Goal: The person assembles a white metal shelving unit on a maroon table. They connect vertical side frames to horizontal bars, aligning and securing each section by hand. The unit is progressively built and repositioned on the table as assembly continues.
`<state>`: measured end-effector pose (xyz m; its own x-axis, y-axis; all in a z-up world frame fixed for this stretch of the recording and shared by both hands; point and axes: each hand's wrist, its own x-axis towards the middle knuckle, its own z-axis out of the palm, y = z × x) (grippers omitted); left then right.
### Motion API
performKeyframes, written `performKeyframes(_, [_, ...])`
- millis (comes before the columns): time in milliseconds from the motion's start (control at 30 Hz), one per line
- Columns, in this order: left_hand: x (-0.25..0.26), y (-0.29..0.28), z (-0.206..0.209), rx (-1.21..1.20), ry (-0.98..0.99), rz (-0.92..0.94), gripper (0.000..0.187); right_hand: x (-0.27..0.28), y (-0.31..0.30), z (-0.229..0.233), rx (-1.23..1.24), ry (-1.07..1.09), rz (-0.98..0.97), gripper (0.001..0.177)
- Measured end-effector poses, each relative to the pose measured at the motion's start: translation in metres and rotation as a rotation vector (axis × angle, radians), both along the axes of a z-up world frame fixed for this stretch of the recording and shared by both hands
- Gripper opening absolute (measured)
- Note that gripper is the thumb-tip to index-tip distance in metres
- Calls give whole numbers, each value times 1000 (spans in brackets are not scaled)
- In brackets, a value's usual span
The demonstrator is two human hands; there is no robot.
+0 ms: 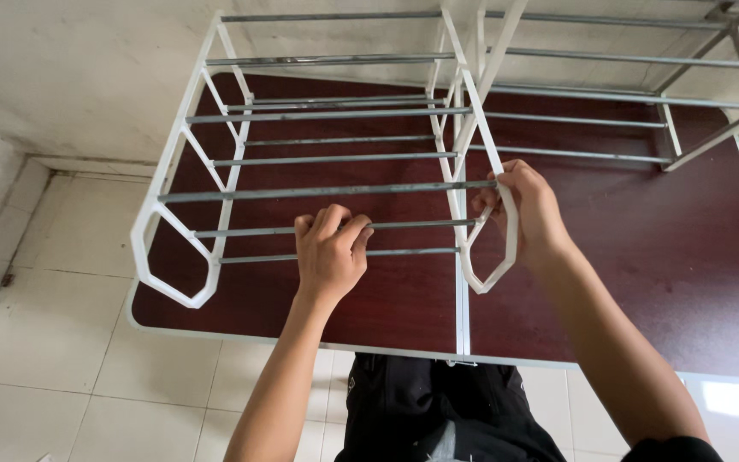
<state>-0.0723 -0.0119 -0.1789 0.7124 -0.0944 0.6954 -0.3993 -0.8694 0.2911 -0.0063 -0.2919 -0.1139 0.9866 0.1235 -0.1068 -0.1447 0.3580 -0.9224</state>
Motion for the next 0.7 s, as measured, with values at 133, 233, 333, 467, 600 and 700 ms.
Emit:
performKeyframes(133, [-3,-6,-18,1,53,10,5,-3,-2,-19,-123,46,-32,9])
performKeyframes(233, [-6,-9,-30,-10,111,13,4,-4,-5,-33,-257,95,-47,11])
performKeyframes(333, [-10,-10,-41,-25,141,24,6,-4,-3,-52,-275,110,-59,14])
performKeyframes(467, [-11,-9,-49,-25,167,25,9,-5,-5,-72,-252,89,-49,16])
performKeyframes(600, [-12,-11,-50,-14,175,25,9,-3,-10,-84,-290,64,-59,18])
performKeyframes(700, [-13,-11,-44,35,139,1,11,-2,-11,-84,-236,42,-40,18])
